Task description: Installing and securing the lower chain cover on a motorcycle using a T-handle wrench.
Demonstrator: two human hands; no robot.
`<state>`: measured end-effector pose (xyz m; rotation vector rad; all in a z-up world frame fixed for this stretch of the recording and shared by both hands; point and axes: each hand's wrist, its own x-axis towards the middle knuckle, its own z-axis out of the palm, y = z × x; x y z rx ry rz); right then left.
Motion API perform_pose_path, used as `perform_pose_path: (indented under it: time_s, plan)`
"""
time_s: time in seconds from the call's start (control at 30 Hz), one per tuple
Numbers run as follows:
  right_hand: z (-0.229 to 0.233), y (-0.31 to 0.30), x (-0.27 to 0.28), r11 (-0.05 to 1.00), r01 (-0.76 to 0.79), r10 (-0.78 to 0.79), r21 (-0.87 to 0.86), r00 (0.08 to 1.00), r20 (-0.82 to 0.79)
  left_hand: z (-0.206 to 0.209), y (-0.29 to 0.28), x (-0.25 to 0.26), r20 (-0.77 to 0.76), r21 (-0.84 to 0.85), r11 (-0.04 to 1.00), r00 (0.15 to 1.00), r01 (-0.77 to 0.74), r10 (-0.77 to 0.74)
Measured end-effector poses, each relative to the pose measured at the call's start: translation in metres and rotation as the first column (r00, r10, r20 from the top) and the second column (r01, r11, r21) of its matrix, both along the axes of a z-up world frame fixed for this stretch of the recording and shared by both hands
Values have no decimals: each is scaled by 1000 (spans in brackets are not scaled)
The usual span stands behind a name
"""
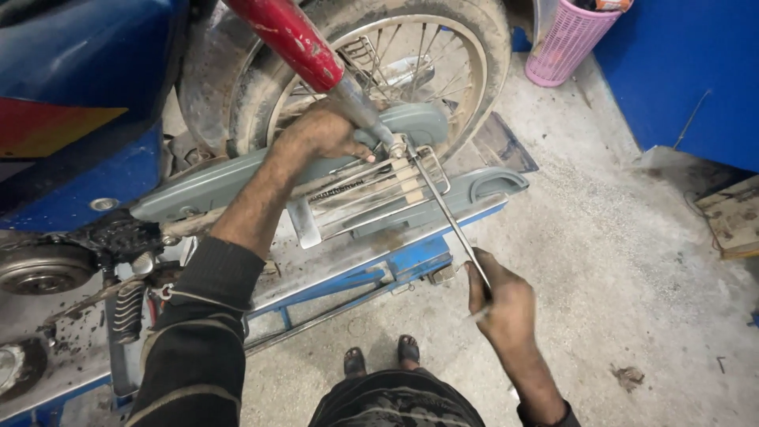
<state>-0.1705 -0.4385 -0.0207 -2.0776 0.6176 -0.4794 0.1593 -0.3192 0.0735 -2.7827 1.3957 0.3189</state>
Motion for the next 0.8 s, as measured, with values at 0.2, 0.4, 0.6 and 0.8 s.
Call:
perform_pose_path:
  time_s: [0.2,0.4,0.6,0.8]
  plan:
    - [6,6,-1,997,-49,47,54,999,26,-6,6,5,-273,-188,979,953,79,-129]
    - [-3,-4,-4,-525,-367,-272,768,927,257,-4,5,1,-248,-116,992,965,57,-84]
    - [-14,3,-2,-592,-352,-311,725,930,198,1,11,-16,-161,-42,998,986,-45,37]
    - [-8,5,0,-547,-360,-293,756,928,230,-46,28,-86,301,-403,912,930,-76,211]
